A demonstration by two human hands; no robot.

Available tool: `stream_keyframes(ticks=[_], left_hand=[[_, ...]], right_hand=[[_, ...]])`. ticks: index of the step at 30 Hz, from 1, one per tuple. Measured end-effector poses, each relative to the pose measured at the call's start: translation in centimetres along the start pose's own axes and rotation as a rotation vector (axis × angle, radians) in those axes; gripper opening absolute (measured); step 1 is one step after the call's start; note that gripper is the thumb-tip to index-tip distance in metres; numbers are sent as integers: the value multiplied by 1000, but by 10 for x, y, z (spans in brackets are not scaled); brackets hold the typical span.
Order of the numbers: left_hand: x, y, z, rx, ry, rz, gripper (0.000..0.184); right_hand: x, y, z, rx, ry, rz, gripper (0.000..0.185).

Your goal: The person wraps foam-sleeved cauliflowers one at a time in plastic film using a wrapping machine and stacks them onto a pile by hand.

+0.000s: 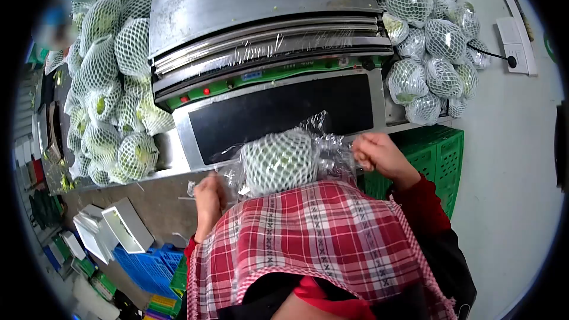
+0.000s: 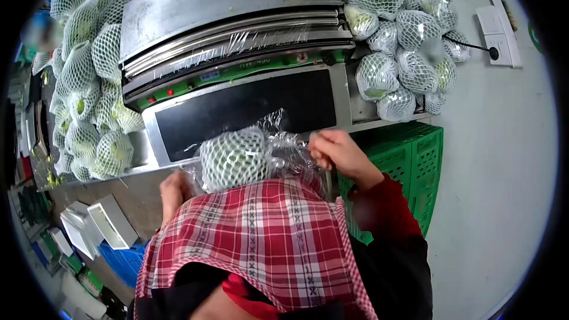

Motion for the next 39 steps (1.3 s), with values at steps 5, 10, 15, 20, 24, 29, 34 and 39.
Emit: stream_keyframes(ticks=[5, 10, 15, 20, 24, 29, 34, 39], left_hand=[[-22, -54, -40, -72, -508, -274, 31], [-105, -61, -43, -351, -564, -328, 27], [-121, 26, 40, -1169, -223, -152, 23], [-106, 54, 173, -1422, -88, -700, 31], [-95, 81, 177, -57, 262, -1713, 66], [-88, 74, 198, -886, -5, -897, 37], [-157, -28, 307, -1281, -182, -164, 42], [-116, -174, 481, -1744, -1393, 826, 66]], right_hand=[[-6, -25, 46, 469, 684, 317, 20], [-63, -111, 165, 241, 535, 97, 23], [-106, -94, 94, 344, 378, -188, 27], [-153, -29, -15, 439, 260, -610, 32], [-144, -17, -55, 333, 117, -662, 38], [-115, 12, -114, 553, 11, -596, 103], [-38, -115, -164, 533, -528, -395, 78], [89, -180, -421, 1228, 696, 643, 74]])
Point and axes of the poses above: each hand's wrist, its own y-axis away from the middle knuckle, its own x-axis out of the back of the hand, z = x × y, the point moved 2 cm from there along -y, towards the middle knuckle, and after that the axes turned 5 degrees about x, right-handed, at the moved point
